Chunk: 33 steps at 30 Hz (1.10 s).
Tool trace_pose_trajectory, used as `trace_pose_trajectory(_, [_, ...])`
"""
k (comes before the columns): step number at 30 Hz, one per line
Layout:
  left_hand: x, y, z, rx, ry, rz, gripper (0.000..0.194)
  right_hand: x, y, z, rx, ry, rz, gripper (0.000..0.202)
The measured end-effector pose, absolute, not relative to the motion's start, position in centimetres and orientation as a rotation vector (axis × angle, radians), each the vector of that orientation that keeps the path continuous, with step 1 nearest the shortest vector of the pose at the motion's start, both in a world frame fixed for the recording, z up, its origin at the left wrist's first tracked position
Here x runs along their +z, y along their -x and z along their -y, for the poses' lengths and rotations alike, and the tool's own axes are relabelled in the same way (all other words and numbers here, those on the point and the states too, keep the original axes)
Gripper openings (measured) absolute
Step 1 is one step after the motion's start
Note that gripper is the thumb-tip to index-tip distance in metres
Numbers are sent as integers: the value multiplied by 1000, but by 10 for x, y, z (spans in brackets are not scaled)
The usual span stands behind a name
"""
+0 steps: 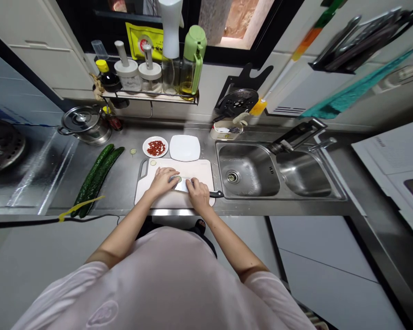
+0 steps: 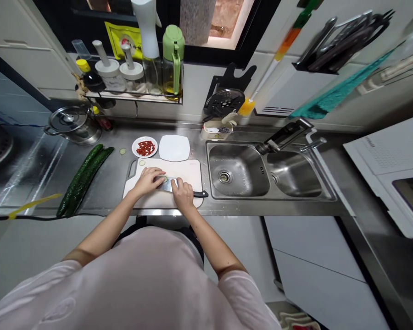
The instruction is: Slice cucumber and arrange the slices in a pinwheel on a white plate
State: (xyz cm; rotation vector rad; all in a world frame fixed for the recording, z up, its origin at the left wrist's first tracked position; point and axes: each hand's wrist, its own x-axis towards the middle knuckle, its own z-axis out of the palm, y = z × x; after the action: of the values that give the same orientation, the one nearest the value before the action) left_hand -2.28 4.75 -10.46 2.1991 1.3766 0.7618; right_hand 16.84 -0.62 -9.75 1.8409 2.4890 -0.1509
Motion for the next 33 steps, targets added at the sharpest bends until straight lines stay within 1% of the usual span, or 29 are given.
trace_pose_trajectory(3, [-101,22,-51,625,-2214,-1359,22,-104,-169,6,-114,-1856,-2540,40])
trace_pose_trajectory(5, [-98,21,-51,582,-2206,-1336,21,-109,-170,6,-28,-1899,-2607,36])
trace_pose_trajectory(9, [-92,19,-49,628,-2157,-1317,16,-118,-172,6,214,-1953,-2738,29])
trace_pose_trajectory(11, [-91,17,-46,681,-2120,-1333,13,-120,-172,6,264,-1959,-2755,29])
trace_pose_trajectory(17, [-98,18,-42,859,-1889,-1441,14,-126,-181,7,155,-1988,-2680,32])
trace_pose_trajectory(20, [-113,27,-47,1000,-1670,-1505,17,-129,-190,10,119,-2012,-2629,33])
trace_pose_trajectory(23, [-134,44,-60,1081,-1466,-1663,20,-132,-199,15,76,-2076,-2576,33])
trace_pose_trajectory(27, [-162,68,-81,1036,-1310,-1905,23,-139,-207,19,12,-2146,-2515,35])
trace_pose_trajectory(33, [-182,83,-106,867,-1399,-2097,24,-146,-208,21,-51,-2192,-2489,37])
